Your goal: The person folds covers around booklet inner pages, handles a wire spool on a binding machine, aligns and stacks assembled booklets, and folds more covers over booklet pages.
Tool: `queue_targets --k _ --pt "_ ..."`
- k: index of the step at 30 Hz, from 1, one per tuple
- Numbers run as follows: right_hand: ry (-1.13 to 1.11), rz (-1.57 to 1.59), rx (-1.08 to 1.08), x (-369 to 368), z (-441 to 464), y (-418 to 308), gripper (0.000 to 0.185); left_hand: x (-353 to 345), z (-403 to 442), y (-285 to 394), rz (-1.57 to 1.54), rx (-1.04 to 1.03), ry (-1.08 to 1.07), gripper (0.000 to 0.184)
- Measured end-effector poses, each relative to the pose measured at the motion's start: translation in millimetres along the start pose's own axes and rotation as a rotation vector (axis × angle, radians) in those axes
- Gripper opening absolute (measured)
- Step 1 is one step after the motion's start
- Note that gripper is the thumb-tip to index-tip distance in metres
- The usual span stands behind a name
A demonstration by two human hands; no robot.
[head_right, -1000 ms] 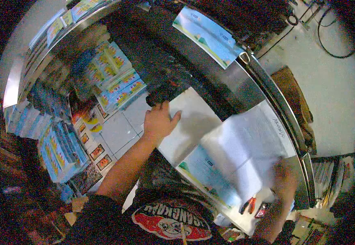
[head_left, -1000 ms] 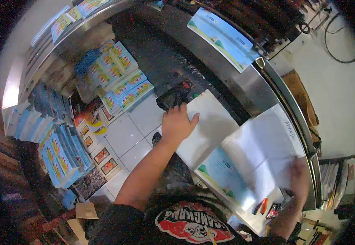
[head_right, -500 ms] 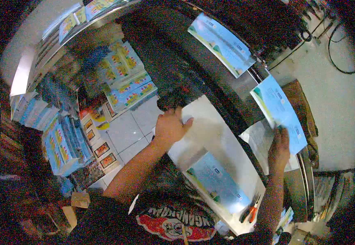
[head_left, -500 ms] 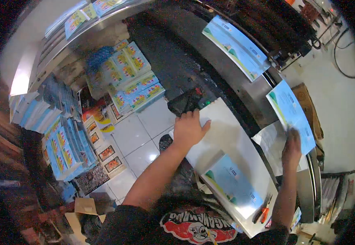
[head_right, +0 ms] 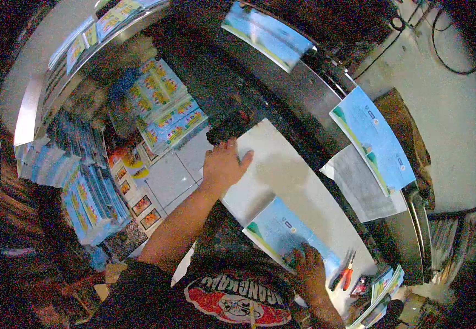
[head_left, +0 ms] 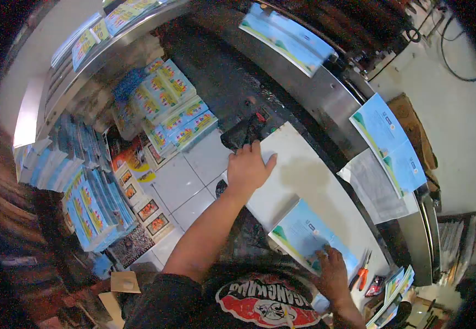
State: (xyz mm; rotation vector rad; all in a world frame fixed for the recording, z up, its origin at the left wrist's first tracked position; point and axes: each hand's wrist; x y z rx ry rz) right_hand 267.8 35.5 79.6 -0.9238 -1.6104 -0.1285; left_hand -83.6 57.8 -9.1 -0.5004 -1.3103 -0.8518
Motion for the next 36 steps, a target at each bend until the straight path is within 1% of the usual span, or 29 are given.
queue_targets --k 1,3,4,5,7,8,10,11,12,13,14,16,18,19,20,22,23,25,26,27,28,29,30,32,33,34,35,36 --pt "0.003 0.004 -0.007 7 -1 0 0.064 1 0 1 0.004 0.009 -0.015 0.057" --pt "-0.063 0.237 -0.063 20 -3 8 0.055 0 0 1 -0.013 -0.002 0.005 0.057" --pt "-0.055 0.239 -0.054 33 0 5 0.048 -1 1 0 -0.028 -0.004 0.026 0.057" --pt "-0.057 0.237 -0.053 43 1 9 0.048 -1 0 0 -0.029 -0.001 0.026 0.057" --pt "-0.094 0.299 -0.287 64 6 18 0.037 4 0 0 -0.059 0.012 0.045 0.056" --pt "-0.062 0.309 -0.379 79 12 13 0.033 6 0 0 -0.061 0.017 0.043 0.056" --pt "0.088 0.169 -0.272 99 15 27 0.028 11 3 -2 -0.074 0.02 -0.159 0.066" --pt "0.165 0.092 -0.226 109 16 34 0.026 9 3 -3 -0.075 0.025 -0.159 0.066" --pt "0.171 0.101 -0.404 127 18 36 0.025 5 1 -3 -0.073 0.011 -0.059 0.061" --pt "0.335 0.024 -0.435 136 13 61 0.027 2 1 -3 -0.072 -0.004 0.042 0.056" --pt "0.5 -0.053 -0.465 145 8 86 0.029 1 0 -3 -0.071 -0.001 0.042 0.056" --pt "0.699 0.026 -0.438 206 19 81 0.034 0 0 -3 -0.057 -0.001 0.015 0.057" --pt "1.083 -0.288 -0.18 248 20 150 0.038 1 1 -3 -0.059 0.0 0.009 0.057" --pt "1.178 -0.268 -0.2 259 44 97 0.037 2 1 -3 -0.061 -0.002 0.002 0.057" --pt "1.261 -0.458 0.014 273 65 101 0.038 1 2 -2 -0.059 -0.006 0.003 0.057" --pt "1.224 -0.581 0.067 283 99 133 0.038 -2 1 -2 -0.043 -0.005 0.008 0.056" --pt "1.241 -0.27 0.118 265 124 144 0.038 -3 1 -2 -0.045 -0.005 0.01 0.056" --pt "0.967 -0.578 -0.224 216 151 144 0.039 -3 1 -2 -0.025 -0.003 0.012 0.055" --pt "0.885 -0.551 -0.138 187 159 143 0.041 -2 1 -2 -0.029 0.003 0.018 0.055" --pt "0.863 -0.284 0.117 166 165 158 0.045 1 1 -3 -0.045 0.001 0.02 0.055" --pt "0.801 -0.65 0.167 152 162 120 0.044 2 1 -4 -0.059 -0.001 0.019 0.055" --pt "0.82 -0.525 0.179 135 158 109 0.042 2 0 -4 -0.058 0.007 0.022 0.055" --pt "0.747 -0.525 0.075 115 148 120 0.037 1 0 -4 -0.065 0.001 0.033 0.054" --pt "0.559 -0.336 0.03 85 123 127 0.032 3 0 -4 -0.061 -0.011 0.049 0.054" --pt "0.429 -0.216 -0.05 75 105 101 0.034 4 1 -3 -0.071 -0.008 0.011 0.054" --pt "0.463 -0.141 -0.033 54 87 83 0.032 5 1 -3 -0.08 -0.006 -0.029 0.054" --pt "0.324 -0.084 0.027 44 69 69 0.048 5 -1 -2 -0.071 -0.005 -0.025 0.054" --pt "0.192 -0.025 -0.145 30 50 43 0.064 3 -2 -1 -0.071 -0.003 0.047 0.053"
Point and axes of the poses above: each hand's wrist, its own z-axis towards the middle knuckle, its own x-axis out of the back of the hand, y = z × x, and after that the axes turned 11 degrees about z, right-handed
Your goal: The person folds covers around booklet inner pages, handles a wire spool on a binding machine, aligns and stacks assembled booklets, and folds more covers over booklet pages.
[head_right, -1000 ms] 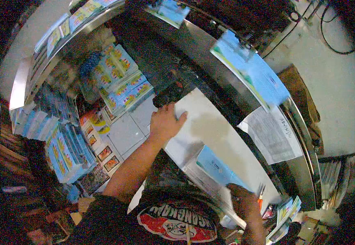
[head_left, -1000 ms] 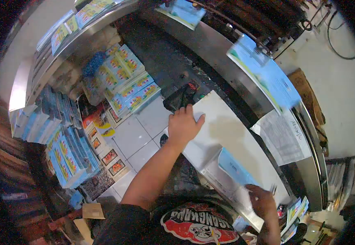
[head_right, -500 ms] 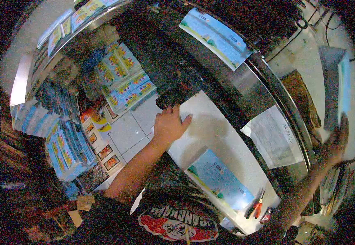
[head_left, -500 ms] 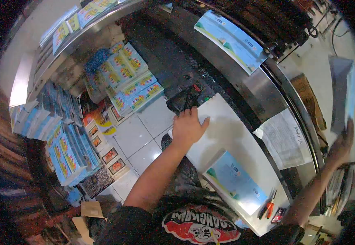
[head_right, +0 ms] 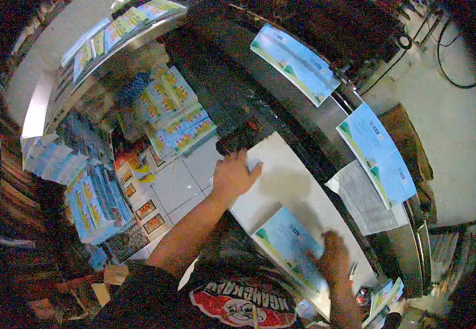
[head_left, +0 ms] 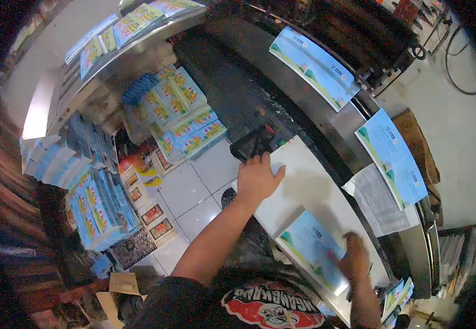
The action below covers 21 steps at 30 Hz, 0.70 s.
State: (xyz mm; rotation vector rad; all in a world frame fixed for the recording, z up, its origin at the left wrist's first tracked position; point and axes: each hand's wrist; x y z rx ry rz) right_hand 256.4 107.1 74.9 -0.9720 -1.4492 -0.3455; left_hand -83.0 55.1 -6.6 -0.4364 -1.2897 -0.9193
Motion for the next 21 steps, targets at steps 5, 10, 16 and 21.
queue_targets --k 5,10,16,21 --pt "-0.046 -0.176 0.192 -37 -60 -30 0.091 -3 0 0 0.014 -0.016 0.023 0.054" --pt "-0.186 0.048 0.155 -6 -56 -21 0.078 -5 0 2 0.005 -0.018 0.026 0.054" --pt "-0.207 0.155 -0.057 56 -31 -26 0.027 0 1 2 0.029 0.008 -0.061 0.057" --pt "0.09 0.046 -0.068 125 -7 15 0.029 -3 3 2 0.027 0.012 -0.05 0.059"
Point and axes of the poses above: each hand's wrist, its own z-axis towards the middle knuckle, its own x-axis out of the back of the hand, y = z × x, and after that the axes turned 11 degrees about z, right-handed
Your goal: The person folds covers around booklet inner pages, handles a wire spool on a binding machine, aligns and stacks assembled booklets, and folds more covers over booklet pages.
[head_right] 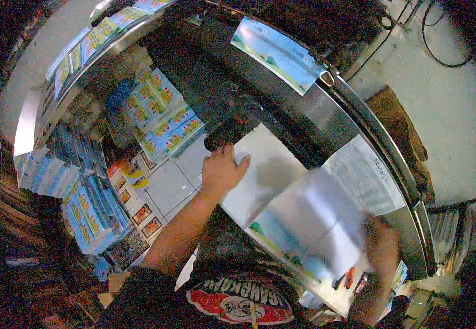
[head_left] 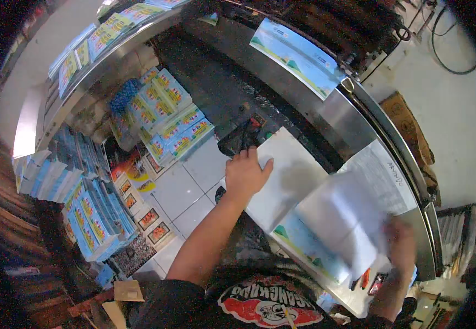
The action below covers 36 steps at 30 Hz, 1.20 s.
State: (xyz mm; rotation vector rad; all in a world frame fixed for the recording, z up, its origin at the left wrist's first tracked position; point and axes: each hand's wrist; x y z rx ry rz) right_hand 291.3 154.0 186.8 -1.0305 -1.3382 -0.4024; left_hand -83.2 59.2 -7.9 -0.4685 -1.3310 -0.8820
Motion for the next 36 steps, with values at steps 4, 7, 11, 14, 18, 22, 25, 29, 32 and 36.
queue_targets --k 4,7,11,14,18,22,25,29,32,36 --pt "0.706 -0.024 0.052 74 52 14 0.039 -1 2 0 -0.004 0.006 -0.055 0.06" --pt "0.912 -0.183 0.31 80 117 18 0.048 -4 1 1 0.0 0.003 -0.065 0.06" --pt "0.656 -0.29 0.265 7 167 65 0.053 -1 4 1 0.003 0.007 -0.081 0.058" --pt "0.575 -0.373 0.379 -48 142 18 0.035 4 5 0 -0.014 0.009 -0.104 0.058" --pt "0.0 -0.186 0.04 -83 76 16 0.023 1 4 3 0.003 0.005 -0.109 0.058" --pt "-0.232 -0.174 0.135 -134 -19 -16 0.057 2 5 2 -0.018 0.024 -0.11 0.061" --pt "-0.196 -0.244 0.285 -156 -53 -26 0.068 0 3 3 -0.025 0.012 -0.087 0.064" --pt "-0.34 0.023 0.181 -137 -55 -26 0.063 -5 2 3 -0.026 -0.005 -0.058 0.065" --pt "-0.421 0.13 0.2 -119 -51 -13 0.06 -1 2 4 -0.021 -0.006 -0.061 0.065" --pt "-0.465 0.067 -0.178 -69 -28 -32 0.036 -4 -1 2 -0.032 -0.003 -0.046 0.066"
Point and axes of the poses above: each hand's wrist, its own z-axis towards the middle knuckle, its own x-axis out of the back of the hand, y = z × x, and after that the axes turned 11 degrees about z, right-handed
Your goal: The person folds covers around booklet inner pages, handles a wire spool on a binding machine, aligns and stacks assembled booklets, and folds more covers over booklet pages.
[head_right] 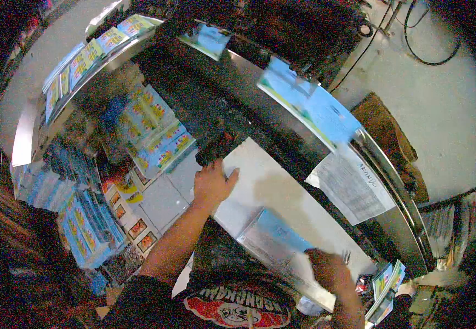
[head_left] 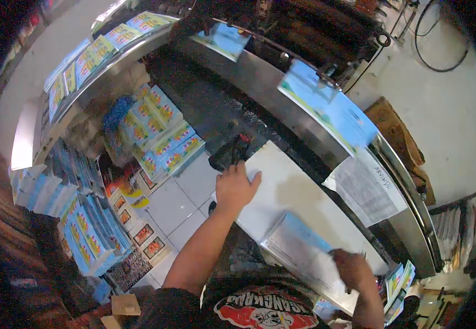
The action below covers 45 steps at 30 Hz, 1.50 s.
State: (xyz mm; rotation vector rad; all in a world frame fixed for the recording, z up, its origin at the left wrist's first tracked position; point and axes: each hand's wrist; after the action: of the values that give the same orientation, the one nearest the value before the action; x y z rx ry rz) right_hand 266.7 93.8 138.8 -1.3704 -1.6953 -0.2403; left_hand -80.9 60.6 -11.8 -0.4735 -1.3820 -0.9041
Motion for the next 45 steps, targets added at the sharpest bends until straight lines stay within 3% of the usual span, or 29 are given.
queue_targets --k 3,5,6,8,10,12,13,15,16,19,23,26,28,29,30,32,35,36,37,38,39,41,42,45 --pt "0.234 -0.116 -0.074 56 -1 -3 0.026 3 1 0 0.002 0.006 0.022 0.065" --pt "0.657 -0.325 0.018 92 1 32 0.028 7 2 -1 -0.029 -0.001 -0.005 0.064" --pt "0.911 -0.237 -0.064 114 1 43 0.033 7 1 -1 -0.028 0.005 -0.007 0.064" --pt "1.12 -0.205 0.071 183 7 45 0.035 5 2 0 0.022 0.017 0.025 0.056" --pt "1.368 -0.021 0.379 209 27 7 0.041 3 1 0 0.022 0.011 0.057 0.056" --pt "1.46 -0.497 0.439 230 68 17 0.051 1 3 2 0.018 0.0 0.108 0.056" --pt "1.475 -0.413 0.391 223 94 11 0.056 1 0 2 0.026 0.002 0.081 0.056" --pt "1.299 -0.479 0.431 205 139 31 0.052 1 2 2 0.056 -0.008 0.064 0.056" --pt "1.175 -0.574 0.269 188 168 49 0.051 0 -1 1 0.06 -0.007 0.08 0.056" --pt "1.051 -0.481 0.396 123 191 33 0.051 -10 9 5 0.066 -0.011 0.049 0.058" --pt "1.112 -0.45 0.546 90 183 34 0.043 -8 13 1 0.042 -0.052 0.111 0.06" --pt "0.885 -0.329 0.51 60 175 46 0.036 0 15 0 -0.023 -0.038 -0.083 0.066" --pt "0.827 -0.273 0.513 60 169 15 0.036 -8 17 -4 -0.016 -0.075 0.056 0.061" --pt "0.626 -0.184 0.395 65 168 -1 0.035 -5 21 -4 -0.015 -0.073 0.051 0.061" --pt "0.428 -0.092 0.273 70 163 -16 0.034 1 24 -5 -0.056 -0.074 -0.049 0.063" --pt "0.363 -0.093 0.304 71 152 -36 0.038 5 24 -15 -0.106 -0.075 -0.156 0.064" --pt "0.208 0.029 0.272 67 111 -64 0.045 -90 9 -72 -0.469 -0.342 -0.333 0.07" --pt "0.138 0.131 0.205 66 89 -69 0.049 -52 2 -83 -0.476 -0.353 -0.363 0.07" --pt "0.098 0.256 0.144 72 72 -77 0.052 4 12 -95 -0.437 -0.366 -0.548 0.069" --pt "0.114 0.256 0.143 79 54 -80 0.052 48 32 -108 -0.384 -0.382 -0.705 0.068" --pt "0.169 0.282 0.082 83 45 -80 0.053 64 34 -126 -0.582 -0.285 -0.709 0.065" --pt "0.271 0.381 -0.055 89 25 -82 0.055 104 28 -163 -0.618 -0.151 -0.727 0.059" --pt "0.349 0.386 -0.08 89 18 -76 0.054 124 29 -178 -0.466 -0.094 -0.725 0.055" --pt "0.524 0.476 -0.162 87 0 -67 0.053 106 45 -231 -0.46 0.038 -0.752 0.05"
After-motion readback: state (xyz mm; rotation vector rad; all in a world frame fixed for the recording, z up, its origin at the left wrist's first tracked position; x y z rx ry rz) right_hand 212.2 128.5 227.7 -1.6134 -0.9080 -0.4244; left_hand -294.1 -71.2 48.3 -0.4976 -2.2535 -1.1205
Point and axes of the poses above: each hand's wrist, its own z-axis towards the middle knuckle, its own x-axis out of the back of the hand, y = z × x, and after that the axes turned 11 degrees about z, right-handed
